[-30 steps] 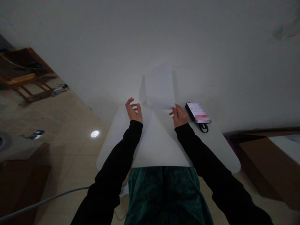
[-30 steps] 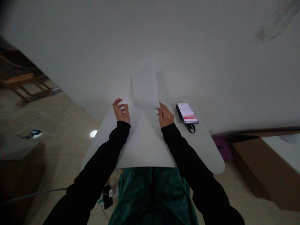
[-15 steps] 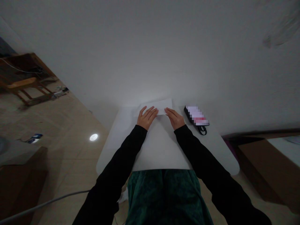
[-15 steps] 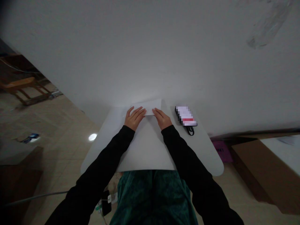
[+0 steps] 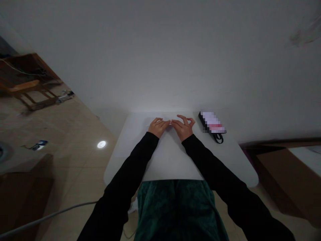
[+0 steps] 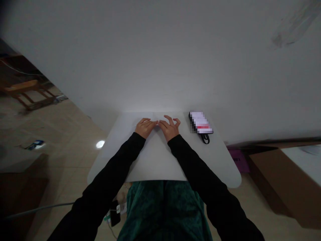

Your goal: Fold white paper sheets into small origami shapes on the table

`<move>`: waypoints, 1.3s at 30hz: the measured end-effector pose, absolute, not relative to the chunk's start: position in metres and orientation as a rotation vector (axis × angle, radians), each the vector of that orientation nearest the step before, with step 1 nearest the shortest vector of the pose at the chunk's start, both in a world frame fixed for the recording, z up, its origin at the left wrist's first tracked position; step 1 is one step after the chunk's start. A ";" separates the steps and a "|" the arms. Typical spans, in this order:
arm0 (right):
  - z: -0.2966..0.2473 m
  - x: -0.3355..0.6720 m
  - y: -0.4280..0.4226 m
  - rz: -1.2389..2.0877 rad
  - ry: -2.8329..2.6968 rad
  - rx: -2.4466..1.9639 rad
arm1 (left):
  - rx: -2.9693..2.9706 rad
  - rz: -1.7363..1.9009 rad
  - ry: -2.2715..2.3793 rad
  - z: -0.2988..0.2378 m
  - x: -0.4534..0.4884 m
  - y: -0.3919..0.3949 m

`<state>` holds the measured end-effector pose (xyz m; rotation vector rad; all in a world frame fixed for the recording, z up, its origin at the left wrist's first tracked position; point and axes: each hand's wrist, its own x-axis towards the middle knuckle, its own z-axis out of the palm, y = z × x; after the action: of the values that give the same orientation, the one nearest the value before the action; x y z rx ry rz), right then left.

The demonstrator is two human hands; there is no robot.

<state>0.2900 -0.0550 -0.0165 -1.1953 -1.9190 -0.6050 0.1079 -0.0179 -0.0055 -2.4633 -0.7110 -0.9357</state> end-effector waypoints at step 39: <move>-0.030 0.298 -0.045 -0.281 -1.905 -1.299 | -2.433 -0.815 -0.798 -0.015 0.104 -0.016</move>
<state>0.2978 -0.0448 -0.0298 -1.2989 -1.9049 -0.2809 0.1039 -0.0161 -0.0152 -2.4330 -0.7977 -0.8151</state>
